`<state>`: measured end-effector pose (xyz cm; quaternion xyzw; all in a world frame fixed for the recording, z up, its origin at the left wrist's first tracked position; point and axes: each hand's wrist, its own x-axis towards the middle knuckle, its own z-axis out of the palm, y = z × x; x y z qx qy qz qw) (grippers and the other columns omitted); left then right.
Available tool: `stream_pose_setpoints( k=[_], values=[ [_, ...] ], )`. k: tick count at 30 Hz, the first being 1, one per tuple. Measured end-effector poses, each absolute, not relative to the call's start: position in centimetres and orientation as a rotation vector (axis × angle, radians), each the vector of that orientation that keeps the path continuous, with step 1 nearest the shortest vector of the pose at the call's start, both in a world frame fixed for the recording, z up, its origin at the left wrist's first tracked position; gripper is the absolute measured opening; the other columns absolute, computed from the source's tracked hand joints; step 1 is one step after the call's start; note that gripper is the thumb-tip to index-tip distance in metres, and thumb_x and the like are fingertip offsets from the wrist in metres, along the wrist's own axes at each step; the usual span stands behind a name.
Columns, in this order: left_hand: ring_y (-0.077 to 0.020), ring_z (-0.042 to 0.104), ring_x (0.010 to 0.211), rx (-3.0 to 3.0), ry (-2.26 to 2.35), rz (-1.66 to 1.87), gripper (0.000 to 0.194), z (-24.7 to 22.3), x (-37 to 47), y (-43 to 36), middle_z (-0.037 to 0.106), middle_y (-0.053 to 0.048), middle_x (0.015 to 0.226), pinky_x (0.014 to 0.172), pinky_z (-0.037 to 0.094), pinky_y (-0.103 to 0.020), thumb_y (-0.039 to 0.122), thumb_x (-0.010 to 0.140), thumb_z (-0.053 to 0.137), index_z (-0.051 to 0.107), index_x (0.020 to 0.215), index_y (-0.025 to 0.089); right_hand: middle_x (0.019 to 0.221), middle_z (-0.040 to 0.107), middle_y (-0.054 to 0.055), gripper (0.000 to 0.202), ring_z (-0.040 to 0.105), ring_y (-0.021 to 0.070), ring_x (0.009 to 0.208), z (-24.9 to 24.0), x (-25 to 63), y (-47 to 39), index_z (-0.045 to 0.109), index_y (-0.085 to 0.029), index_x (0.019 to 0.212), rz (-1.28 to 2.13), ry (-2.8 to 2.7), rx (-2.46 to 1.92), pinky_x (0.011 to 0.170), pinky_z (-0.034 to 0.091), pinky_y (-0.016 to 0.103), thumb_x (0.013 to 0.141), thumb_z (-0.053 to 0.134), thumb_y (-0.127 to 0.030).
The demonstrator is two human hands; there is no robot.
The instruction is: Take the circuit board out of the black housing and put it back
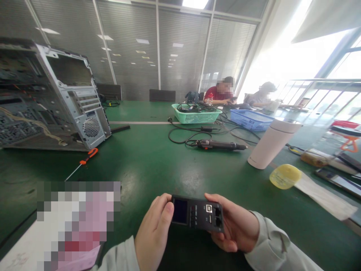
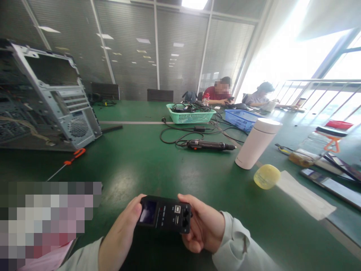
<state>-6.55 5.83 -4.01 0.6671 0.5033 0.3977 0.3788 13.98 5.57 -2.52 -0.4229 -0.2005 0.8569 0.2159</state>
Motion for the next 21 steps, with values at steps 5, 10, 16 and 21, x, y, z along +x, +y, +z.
stream_pose_setpoints(
  k=[5, 10, 16, 21],
  values=[
    [-0.0274, 0.062, 0.106, 1.623, 1.324, 0.969, 0.055, -4.3, -6.5, 5.9, 0.071, -0.009, 0.103, 0.1, 0.046, -0.043, 0.059, 0.088, 0.031, 0.067, 0.1, 0.02, 0.042, 0.042, 0.002, 0.084, 0.044, 0.0126, 0.03, -3.6, 14.6, 5.6, 0.055, -0.013, 0.069, 2.485, -0.601, -0.915, 0.025, 0.026, 0.015, 0.1, -0.014, -0.048],
    [-0.03, 0.046, 0.132, 1.418, 1.429, 0.933, 0.059, -5.6, -6.9, 6.0, 0.06, -0.016, 0.134, 0.116, 0.023, -0.049, 0.057, 0.085, 0.037, 0.062, 0.115, 0.013, 0.046, 0.042, 0.0, 0.067, 0.041, 0.0112, 0.032, -4.2, 14.9, 5.6, 0.051, -0.015, 0.078, 2.543, -0.699, -0.773, 0.029, 0.029, 0.014, 0.101, 0.005, -0.059],
    [-0.0282, 0.05, 0.129, 1.436, 1.389, 0.967, 0.047, -6.0, -7.3, 6.0, 0.063, -0.013, 0.13, 0.115, 0.025, -0.05, 0.048, 0.089, 0.039, 0.065, 0.111, 0.015, 0.046, 0.043, -0.001, 0.066, 0.043, 0.0113, 0.032, -4.0, 14.8, 5.5, 0.051, -0.016, 0.079, 2.539, -0.736, -0.798, 0.03, 0.032, 0.014, 0.1, 0.009, -0.063],
    [-0.0285, 0.06, 0.114, 1.583, 1.269, 0.942, 0.043, -3.9, -6.7, 6.0, 0.071, -0.01, 0.114, 0.1, 0.046, -0.044, 0.048, 0.092, 0.035, 0.066, 0.103, 0.019, 0.048, 0.046, 0.003, 0.067, 0.05, 0.0097, 0.038, -3.7, 14.5, 5.2, 0.048, -0.012, 0.062, 2.333, -0.787, -1.046, 0.034, 0.035, 0.011, 0.1, 0.014, -0.055]
  ],
)
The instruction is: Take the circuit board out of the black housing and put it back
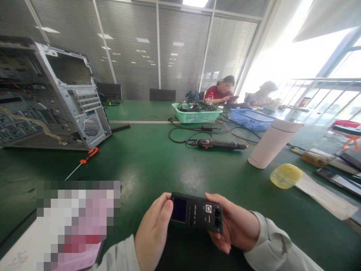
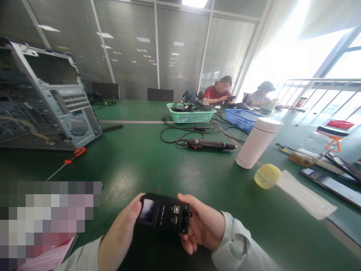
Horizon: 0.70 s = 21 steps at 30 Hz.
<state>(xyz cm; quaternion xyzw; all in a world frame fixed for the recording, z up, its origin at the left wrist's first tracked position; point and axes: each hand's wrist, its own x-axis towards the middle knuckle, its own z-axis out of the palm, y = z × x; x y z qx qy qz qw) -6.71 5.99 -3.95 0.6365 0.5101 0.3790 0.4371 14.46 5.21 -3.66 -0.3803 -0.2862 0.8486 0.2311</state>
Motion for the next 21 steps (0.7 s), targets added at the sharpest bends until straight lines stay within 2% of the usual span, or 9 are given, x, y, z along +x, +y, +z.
stream_pose_setpoints(
  k=[2, 4, 7, 10, 13, 16, 18, 21],
  values=[
    [-0.0263, 0.063, 0.105, 1.631, 1.179, 0.918, 0.038, -3.3, -6.5, 5.9, 0.071, -0.007, 0.106, 0.092, 0.05, -0.039, 0.044, 0.092, 0.035, 0.063, 0.103, 0.021, 0.049, 0.047, 0.002, 0.057, 0.051, 0.01, 0.039, -3.4, 14.2, 5.2, 0.045, -0.013, 0.064, 2.098, -0.888, -1.187, 0.035, 0.035, 0.011, 0.095, 0.028, -0.058],
    [-0.0253, 0.064, 0.098, 1.669, 1.137, 0.887, 0.03, -3.1, -6.4, 5.9, 0.07, -0.007, 0.102, 0.089, 0.05, -0.038, 0.039, 0.09, 0.039, 0.059, 0.105, 0.021, 0.05, 0.047, -0.001, 0.05, 0.05, 0.0115, 0.039, -3.1, 14.0, 5.4, 0.043, -0.015, 0.072, 1.823, -0.992, -1.266, 0.035, 0.036, 0.013, 0.083, 0.047, -0.064],
    [-0.0252, 0.064, 0.091, 1.722, 1.096, 0.852, 0.03, -3.3, -6.3, 5.9, 0.069, -0.006, 0.096, 0.087, 0.049, -0.04, 0.038, 0.085, 0.047, 0.052, 0.109, 0.021, 0.053, 0.048, -0.003, 0.054, 0.05, 0.0122, 0.04, -2.7, 14.0, 5.6, 0.041, -0.017, 0.08, 1.559, -1.104, -1.271, 0.036, 0.035, 0.014, 0.07, 0.063, -0.065],
    [-0.0254, 0.064, 0.091, 1.742, 1.067, 0.846, 0.036, -3.6, -6.3, 5.8, 0.068, -0.006, 0.096, 0.085, 0.048, -0.041, 0.04, 0.084, 0.05, 0.047, 0.115, 0.023, 0.061, 0.05, -0.002, 0.046, 0.053, 0.0132, 0.047, -2.3, 14.2, 5.5, 0.044, -0.017, 0.085, 1.337, -1.295, -1.249, 0.041, 0.039, 0.016, 0.077, 0.06, -0.059],
    [-0.0261, 0.062, 0.097, 1.811, 1.091, 0.856, 0.04, -3.5, -6.3, 5.7, 0.066, -0.005, 0.103, 0.088, 0.046, -0.043, 0.034, 0.08, 0.057, 0.046, 0.117, 0.026, 0.08, 0.054, 0.002, 0.031, 0.054, 0.0147, 0.062, -2.1, 14.7, 5.0, 0.048, -0.017, 0.1, 1.112, -1.464, -1.203, 0.052, 0.045, 0.021, 0.084, 0.054, -0.044],
    [-0.0254, 0.061, 0.098, 1.907, 1.106, 0.866, 0.04, -3.4, -6.3, 5.7, 0.064, -0.003, 0.107, 0.088, 0.046, -0.042, 0.024, 0.077, 0.062, 0.047, 0.114, 0.027, 0.101, 0.054, 0.004, 0.043, 0.054, 0.0183, 0.085, -1.7, 15.1, 4.6, 0.044, -0.019, 0.121, 0.955, -1.618, -1.19, 0.072, 0.048, 0.026, 0.082, 0.056, -0.031],
    [-0.0245, 0.061, 0.098, 1.975, 1.102, 0.884, 0.041, -3.4, -6.3, 5.6, 0.063, -0.003, 0.109, 0.087, 0.047, -0.04, 0.018, 0.077, 0.062, 0.047, 0.113, 0.029, 0.106, 0.052, 0.005, 0.046, 0.052, 0.0209, 0.095, -1.4, 15.3, 4.5, 0.046, -0.019, 0.121, 0.829, -1.788, -1.197, 0.082, 0.045, 0.029, 0.078, 0.058, -0.027],
    [-0.0236, 0.061, 0.098, 2.072, 1.078, 0.934, 0.042, -3.5, -6.2, 5.6, 0.061, -0.003, 0.107, 0.086, 0.048, -0.038, 0.009, 0.076, 0.058, 0.048, 0.111, 0.029, 0.103, 0.052, 0.005, 0.037, 0.053, 0.0204, 0.092, -1.0, 15.4, 4.6, 0.053, -0.019, 0.111, 0.712, -2.047, -1.187, 0.082, 0.043, 0.029, 0.074, 0.06, -0.023]
  ],
)
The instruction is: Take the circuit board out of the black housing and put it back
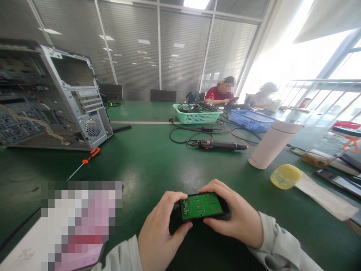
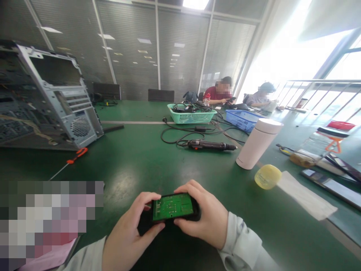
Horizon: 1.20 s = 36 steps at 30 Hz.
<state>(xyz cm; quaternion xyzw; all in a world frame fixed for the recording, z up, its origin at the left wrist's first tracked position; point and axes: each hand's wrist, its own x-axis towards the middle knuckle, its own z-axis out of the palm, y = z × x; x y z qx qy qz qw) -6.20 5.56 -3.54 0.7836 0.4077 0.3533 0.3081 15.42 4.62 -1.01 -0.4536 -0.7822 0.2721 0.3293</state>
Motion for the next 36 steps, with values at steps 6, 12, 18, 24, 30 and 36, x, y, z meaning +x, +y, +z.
stream_pose_setpoints(
  k=[6, 12, 18, 24, 30, 36],
  values=[
    [-0.0235, 0.063, 0.096, 2.191, 1.086, 0.989, 0.041, -3.8, -6.1, 5.4, 0.055, -0.004, 0.106, 0.082, 0.051, -0.039, 0.0, 0.072, 0.049, 0.05, 0.102, 0.028, 0.095, 0.051, 0.002, 0.031, 0.051, 0.017, 0.083, -1.4, 14.8, 4.6, 0.048, -0.019, 0.098, 0.569, -2.187, -1.226, 0.07, 0.041, 0.025, 0.07, 0.059, -0.014],
    [-0.0261, 0.062, 0.101, 2.173, 1.081, 1.024, 0.028, -3.6, -6.1, 5.0, 0.057, -0.006, 0.108, 0.085, 0.051, -0.041, 0.018, 0.079, 0.056, 0.051, 0.106, 0.026, 0.097, 0.053, 0.003, 0.032, 0.053, 0.0183, 0.086, -1.5, 14.6, 4.5, 0.049, -0.019, 0.099, 0.435, -2.177, -1.184, 0.073, 0.043, 0.026, 0.068, 0.055, -0.016],
    [-0.0264, 0.06, 0.107, 2.112, 1.069, 0.999, 0.021, -3.7, -6.2, 5.3, 0.059, -0.007, 0.112, 0.09, 0.049, -0.042, 0.024, 0.086, 0.052, 0.056, 0.106, 0.028, 0.097, 0.054, 0.004, 0.034, 0.054, 0.0187, 0.085, -1.0, 15.2, 4.6, 0.049, -0.019, 0.101, 0.437, -2.238, -1.188, 0.073, 0.044, 0.026, 0.068, 0.055, -0.017],
    [-0.0268, 0.061, 0.107, 2.027, 1.064, 0.971, 0.016, -3.2, -6.3, 5.4, 0.063, -0.008, 0.111, 0.09, 0.048, -0.041, 0.021, 0.083, 0.056, 0.059, 0.098, 0.026, 0.102, 0.052, 0.005, 0.035, 0.053, 0.0194, 0.089, -1.2, 15.5, 4.8, 0.054, -0.019, 0.108, 0.514, -2.244, -1.183, 0.078, 0.044, 0.027, 0.078, 0.071, -0.025],
    [-0.0251, 0.061, 0.11, 1.975, 1.038, 1.026, 0.016, -3.2, -6.3, 5.3, 0.065, -0.006, 0.116, 0.093, 0.047, -0.04, 0.019, 0.082, 0.057, 0.059, 0.096, 0.026, 0.1, 0.053, 0.005, 0.042, 0.053, 0.0195, 0.087, -1.2, 15.7, 4.9, 0.057, -0.019, 0.109, 0.579, -2.201, -1.208, 0.076, 0.042, 0.027, 0.082, 0.077, -0.045],
    [-0.0243, 0.059, 0.117, 1.959, 1.014, 1.088, 0.018, -3.4, -6.3, 5.0, 0.067, -0.005, 0.12, 0.101, 0.044, -0.04, 0.02, 0.084, 0.056, 0.058, 0.1, 0.026, 0.096, 0.053, 0.002, 0.039, 0.053, 0.0174, 0.083, -0.9, 15.3, 4.6, 0.055, -0.02, 0.106, 0.663, -2.113, -1.215, 0.072, 0.041, 0.025, 0.081, 0.077, -0.041]
  ],
)
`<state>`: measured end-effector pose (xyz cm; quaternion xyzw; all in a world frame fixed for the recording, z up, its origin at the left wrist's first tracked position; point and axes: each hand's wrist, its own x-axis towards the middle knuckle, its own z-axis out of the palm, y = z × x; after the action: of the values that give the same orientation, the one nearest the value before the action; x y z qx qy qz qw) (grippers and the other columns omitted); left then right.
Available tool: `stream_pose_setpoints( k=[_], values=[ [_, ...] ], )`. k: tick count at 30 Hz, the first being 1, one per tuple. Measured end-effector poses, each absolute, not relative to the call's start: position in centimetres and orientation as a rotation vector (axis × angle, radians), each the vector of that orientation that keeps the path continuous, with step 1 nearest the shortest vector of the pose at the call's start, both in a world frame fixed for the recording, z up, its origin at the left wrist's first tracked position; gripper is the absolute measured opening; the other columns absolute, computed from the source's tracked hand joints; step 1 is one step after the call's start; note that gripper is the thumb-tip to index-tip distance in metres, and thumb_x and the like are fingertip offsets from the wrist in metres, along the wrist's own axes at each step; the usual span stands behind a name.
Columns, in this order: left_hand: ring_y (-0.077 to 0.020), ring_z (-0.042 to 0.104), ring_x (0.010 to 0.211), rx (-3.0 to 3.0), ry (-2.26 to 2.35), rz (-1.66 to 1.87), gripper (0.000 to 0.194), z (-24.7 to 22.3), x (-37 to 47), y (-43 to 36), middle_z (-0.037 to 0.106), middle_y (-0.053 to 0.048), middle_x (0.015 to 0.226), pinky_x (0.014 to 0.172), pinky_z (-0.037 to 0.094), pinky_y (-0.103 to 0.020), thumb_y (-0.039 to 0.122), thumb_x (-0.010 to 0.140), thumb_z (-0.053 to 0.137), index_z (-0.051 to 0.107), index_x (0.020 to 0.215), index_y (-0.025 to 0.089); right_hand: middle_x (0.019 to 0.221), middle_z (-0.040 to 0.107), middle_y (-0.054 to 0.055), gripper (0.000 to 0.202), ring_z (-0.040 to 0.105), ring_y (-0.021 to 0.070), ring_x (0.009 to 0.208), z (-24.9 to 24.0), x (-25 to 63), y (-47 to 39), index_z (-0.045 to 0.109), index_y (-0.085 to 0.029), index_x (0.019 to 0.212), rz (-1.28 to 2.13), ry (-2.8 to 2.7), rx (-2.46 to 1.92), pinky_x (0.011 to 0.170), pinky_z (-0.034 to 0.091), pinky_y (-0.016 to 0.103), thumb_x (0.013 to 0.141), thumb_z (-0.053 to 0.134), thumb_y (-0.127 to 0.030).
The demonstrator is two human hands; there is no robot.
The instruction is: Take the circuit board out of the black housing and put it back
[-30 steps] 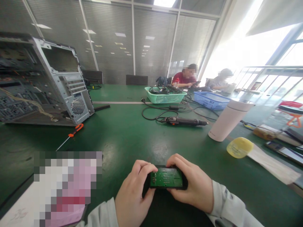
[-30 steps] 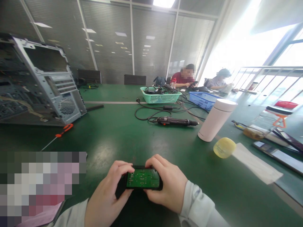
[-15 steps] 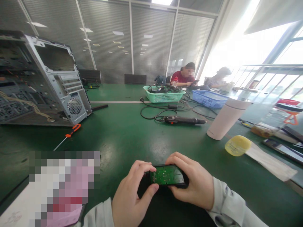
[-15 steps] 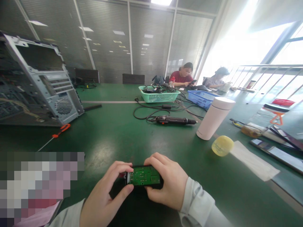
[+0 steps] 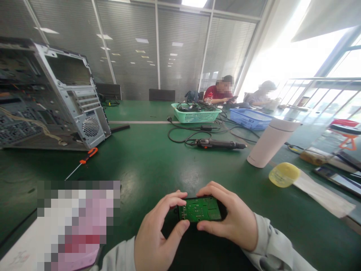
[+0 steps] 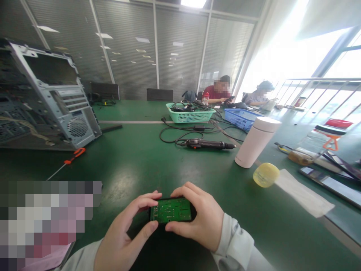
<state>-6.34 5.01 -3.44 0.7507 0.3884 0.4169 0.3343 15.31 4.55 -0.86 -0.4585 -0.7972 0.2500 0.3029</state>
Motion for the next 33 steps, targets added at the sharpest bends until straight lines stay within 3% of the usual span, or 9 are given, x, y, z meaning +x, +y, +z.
stream_pose_setpoints(
  k=[8, 12, 19, 24, 33],
  values=[
    [-0.0255, 0.059, 0.117, 2.028, 0.98, 1.202, 0.018, -3.7, -6.2, 5.0, 0.069, -0.004, 0.115, 0.098, 0.046, -0.042, 0.02, 0.085, 0.056, 0.056, 0.102, 0.027, 0.095, 0.053, 0.0, 0.04, 0.052, 0.0152, 0.082, -0.9, 15.1, 4.4, 0.053, -0.019, 0.102, 0.674, -2.098, -1.248, 0.071, 0.038, 0.023, 0.077, 0.081, -0.034],
    [-0.0233, 0.06, 0.114, 2.012, 0.979, 1.208, 0.021, -3.8, -6.3, 4.8, 0.068, -0.002, 0.113, 0.097, 0.046, -0.038, 0.021, 0.087, 0.055, 0.054, 0.106, 0.029, 0.097, 0.055, -0.001, 0.045, 0.052, 0.0153, 0.084, -0.8, 15.1, 4.4, 0.053, -0.02, 0.104, 0.751, -2.053, -1.241, 0.073, 0.038, 0.022, 0.077, 0.082, -0.04],
    [-0.0195, 0.06, 0.104, 1.841, 1.043, 1.142, 0.014, -3.9, -7.0, 4.8, 0.065, -0.001, 0.108, 0.09, 0.046, -0.03, 0.028, 0.093, 0.046, 0.051, 0.107, 0.028, 0.084, 0.057, -0.001, 0.034, 0.052, 0.0149, 0.072, -0.8, 14.8, 4.2, 0.051, -0.018, 0.102, 0.877, -1.971, -1.224, 0.065, 0.037, 0.023, 0.083, 0.067, -0.041],
    [-0.0217, 0.061, 0.094, 1.787, 1.123, 1.175, 0.013, -3.7, -6.4, 4.5, 0.065, -0.001, 0.094, 0.084, 0.046, -0.032, 0.031, 0.088, 0.048, 0.056, 0.098, 0.025, 0.084, 0.058, 0.004, 0.023, 0.054, 0.0178, 0.074, -0.5, 14.4, 3.7, 0.055, -0.016, 0.091, 0.771, -1.929, -1.252, 0.062, 0.038, 0.024, 0.086, 0.051, -0.038],
    [-0.0227, 0.063, 0.084, 2.006, 1.031, 1.12, 0.025, -2.7, -5.9, 4.5, 0.067, -0.002, 0.091, 0.076, 0.047, -0.034, 0.027, 0.074, 0.061, 0.063, 0.099, 0.025, 0.078, 0.06, 0.003, 0.02, 0.055, 0.0165, 0.066, 0.3, 14.2, 3.6, 0.059, -0.017, 0.084, 0.718, -1.978, -1.215, 0.06, 0.04, 0.024, 0.082, 0.051, -0.036]
  ],
)
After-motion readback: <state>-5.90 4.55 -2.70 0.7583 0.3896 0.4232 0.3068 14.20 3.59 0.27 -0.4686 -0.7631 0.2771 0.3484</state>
